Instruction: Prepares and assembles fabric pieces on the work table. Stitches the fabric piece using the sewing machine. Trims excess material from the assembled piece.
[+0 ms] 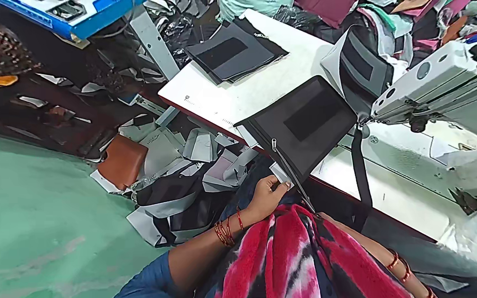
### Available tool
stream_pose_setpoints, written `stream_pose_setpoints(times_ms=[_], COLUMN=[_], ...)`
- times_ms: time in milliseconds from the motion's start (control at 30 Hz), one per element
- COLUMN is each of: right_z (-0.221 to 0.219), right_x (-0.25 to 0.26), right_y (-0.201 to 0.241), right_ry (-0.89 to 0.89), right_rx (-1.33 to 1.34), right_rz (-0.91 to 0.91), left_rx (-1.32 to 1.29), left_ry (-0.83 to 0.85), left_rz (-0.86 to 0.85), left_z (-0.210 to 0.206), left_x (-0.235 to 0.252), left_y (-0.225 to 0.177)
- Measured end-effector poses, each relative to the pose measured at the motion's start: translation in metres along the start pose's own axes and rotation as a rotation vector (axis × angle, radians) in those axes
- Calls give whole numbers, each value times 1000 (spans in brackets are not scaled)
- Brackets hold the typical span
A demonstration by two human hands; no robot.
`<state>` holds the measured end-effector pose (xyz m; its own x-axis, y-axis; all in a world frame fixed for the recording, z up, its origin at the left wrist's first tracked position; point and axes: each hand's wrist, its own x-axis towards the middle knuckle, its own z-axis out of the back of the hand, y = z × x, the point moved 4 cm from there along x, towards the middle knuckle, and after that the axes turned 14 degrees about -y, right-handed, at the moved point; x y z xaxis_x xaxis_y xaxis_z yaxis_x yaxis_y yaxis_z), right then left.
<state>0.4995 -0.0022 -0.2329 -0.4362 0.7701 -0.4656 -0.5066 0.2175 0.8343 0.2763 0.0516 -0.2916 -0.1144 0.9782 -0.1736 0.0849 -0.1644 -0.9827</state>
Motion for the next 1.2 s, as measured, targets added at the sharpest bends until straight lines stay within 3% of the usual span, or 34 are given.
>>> stream_pose_setpoints(times_ms=[233,400,567,767,1200], right_z=[-4,-6,-6,-5,-4], right_x=[5,12,14,13,17], right_y=[-2,-32,-35,-32,-42], right_ry=[-77,-99,-122,-101,-138], right_rx=[25,48,30,58,-59], right_rz=[20,168,165,70,74], left_rx=[-15,-17,45,-31,7], left_ry=[-10,-8,-4,-160,-179], left_rz=[-2,-19,-22,-8,-54], left_z=[0,0,3,19,18], left_x=[0,0,4,28,30], left_y=[1,3,5,-2,1])
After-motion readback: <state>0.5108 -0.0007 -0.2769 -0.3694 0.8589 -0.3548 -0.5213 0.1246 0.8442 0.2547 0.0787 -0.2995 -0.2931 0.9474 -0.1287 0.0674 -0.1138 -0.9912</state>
